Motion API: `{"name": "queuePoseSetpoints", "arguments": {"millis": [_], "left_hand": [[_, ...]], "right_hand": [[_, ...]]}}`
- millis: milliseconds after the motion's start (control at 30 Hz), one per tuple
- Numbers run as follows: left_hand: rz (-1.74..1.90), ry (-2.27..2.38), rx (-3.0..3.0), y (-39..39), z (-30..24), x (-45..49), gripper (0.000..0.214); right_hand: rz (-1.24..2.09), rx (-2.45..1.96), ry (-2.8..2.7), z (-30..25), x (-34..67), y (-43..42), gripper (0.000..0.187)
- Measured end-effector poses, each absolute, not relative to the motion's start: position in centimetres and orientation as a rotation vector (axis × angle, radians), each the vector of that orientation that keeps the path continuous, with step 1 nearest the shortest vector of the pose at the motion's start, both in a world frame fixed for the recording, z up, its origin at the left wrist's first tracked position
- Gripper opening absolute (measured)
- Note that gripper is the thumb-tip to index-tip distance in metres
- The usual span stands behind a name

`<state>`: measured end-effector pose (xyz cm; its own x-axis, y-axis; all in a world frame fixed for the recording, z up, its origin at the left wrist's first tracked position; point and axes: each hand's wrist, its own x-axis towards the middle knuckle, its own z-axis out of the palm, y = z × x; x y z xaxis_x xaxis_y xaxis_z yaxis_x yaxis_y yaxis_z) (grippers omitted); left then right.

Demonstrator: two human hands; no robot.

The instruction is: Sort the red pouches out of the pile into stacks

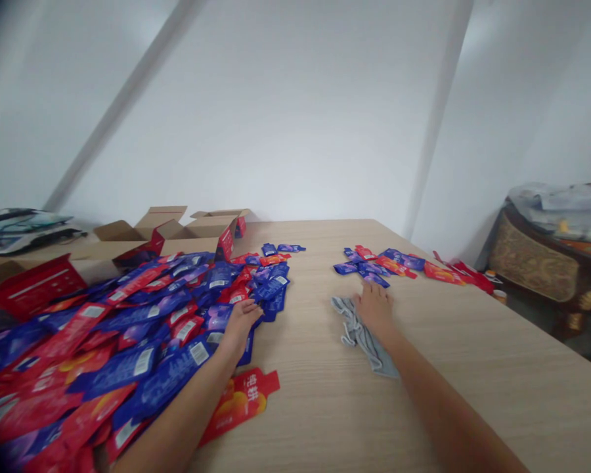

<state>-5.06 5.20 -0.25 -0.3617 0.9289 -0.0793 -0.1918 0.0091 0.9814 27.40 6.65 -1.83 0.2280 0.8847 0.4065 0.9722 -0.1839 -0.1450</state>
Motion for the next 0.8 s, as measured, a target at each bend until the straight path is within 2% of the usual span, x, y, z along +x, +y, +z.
{"name": "queuePoseSetpoints", "arguments": {"millis": [200,467,700,800], "left_hand": [[1.506,1.561,1.166,4.9,-0.5,-4.3,0.032],[1.409,1.420,1.142,3.8,-0.4,-3.1,0.025],[1.207,1.184,0.988,2.0,1.0,-1.3,0.017],[1.049,1.049,0.840,0.9,2.0,-0.9,0.039]], "right_hand": [[-0.188,-2.295,-1.825,-1.7,31.3,10.6,0.045],[-0.210,-2.231,-1.972,-0.7,29.0,9.2,0.025],[-0.229,-1.975,-1.966,2.1,27.4,5.3,0.034],[-0.052,-1.492,-2.048,2.9,24.8,2.5,0.036]]}}
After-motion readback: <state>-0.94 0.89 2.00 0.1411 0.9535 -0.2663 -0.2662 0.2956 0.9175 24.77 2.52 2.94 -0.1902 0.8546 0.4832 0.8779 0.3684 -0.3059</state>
